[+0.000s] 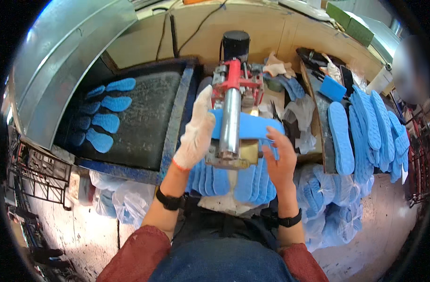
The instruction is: Apply glue to shoe insoles using a roller machine.
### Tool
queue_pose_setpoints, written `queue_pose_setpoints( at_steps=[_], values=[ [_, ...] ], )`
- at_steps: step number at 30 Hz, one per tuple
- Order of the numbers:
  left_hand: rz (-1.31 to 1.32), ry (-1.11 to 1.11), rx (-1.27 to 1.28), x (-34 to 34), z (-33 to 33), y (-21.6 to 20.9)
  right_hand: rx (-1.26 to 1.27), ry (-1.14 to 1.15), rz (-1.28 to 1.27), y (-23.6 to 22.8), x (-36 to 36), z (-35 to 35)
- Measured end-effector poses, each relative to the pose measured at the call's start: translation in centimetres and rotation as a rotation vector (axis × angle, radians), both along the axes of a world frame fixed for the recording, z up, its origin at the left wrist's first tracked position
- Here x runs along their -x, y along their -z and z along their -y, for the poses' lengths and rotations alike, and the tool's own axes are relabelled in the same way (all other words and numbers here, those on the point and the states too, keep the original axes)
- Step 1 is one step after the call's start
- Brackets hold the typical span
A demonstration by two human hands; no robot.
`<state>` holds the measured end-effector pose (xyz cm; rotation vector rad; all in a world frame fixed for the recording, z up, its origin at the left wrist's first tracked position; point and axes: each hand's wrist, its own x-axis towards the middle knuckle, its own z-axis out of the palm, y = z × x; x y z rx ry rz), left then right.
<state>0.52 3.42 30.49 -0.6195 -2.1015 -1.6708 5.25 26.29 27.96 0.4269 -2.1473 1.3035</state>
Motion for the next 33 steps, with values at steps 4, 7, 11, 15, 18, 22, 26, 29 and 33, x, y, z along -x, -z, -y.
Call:
queue_pose_setpoints(
  at_steps=[4, 7, 11, 15, 18, 22, 26, 29, 33],
  values=[
    [0.146, -0.041, -0.125, 1.5, 1.6, 4.0, 0.468, 0.116, 0.129, 3.3, -1.5, -1.1],
    [0.231, 0.019, -0.142, 0.0, 3.2, 6.1, 0.454, 0.054, 0.544, 7.9, -0.9, -0.6],
    [0.347, 0.016, -0.170, -4.5, 4.1, 5.1, -0.233, -0.110, 0.914, 11.0, -0.4, 2.4],
    [0.680, 0.156, -0.656, -8.0, 4.0, 5.5, -0.528, -0.166, 0.123, 16.7, -0.2, 6.1],
    [0.791, 0.091, -0.843, -10.6, 4.6, 3.5, -0.747, 0.050, -0.134, 16.1, 0.4, 8.3],
    [0.767, -0.287, -1.229, -10.6, 8.2, 2.4, -0.410, -0.094, 0.453, 13.5, 0.4, 9.1],
    [0.388, -0.635, -0.685, -7.8, 14.2, 2.8, -0.371, -0.184, 0.800, 13.0, 1.8, 8.5],
    [0.398, -0.524, -1.415, -4.4, 19.6, 5.6, -0.424, -0.145, 0.749, 14.1, 1.4, 9.4],
    [0.474, -0.565, -1.295, -4.6, 22.3, 6.6, -0.369, -0.158, 0.739, 13.5, 0.8, 9.7]
  ],
)
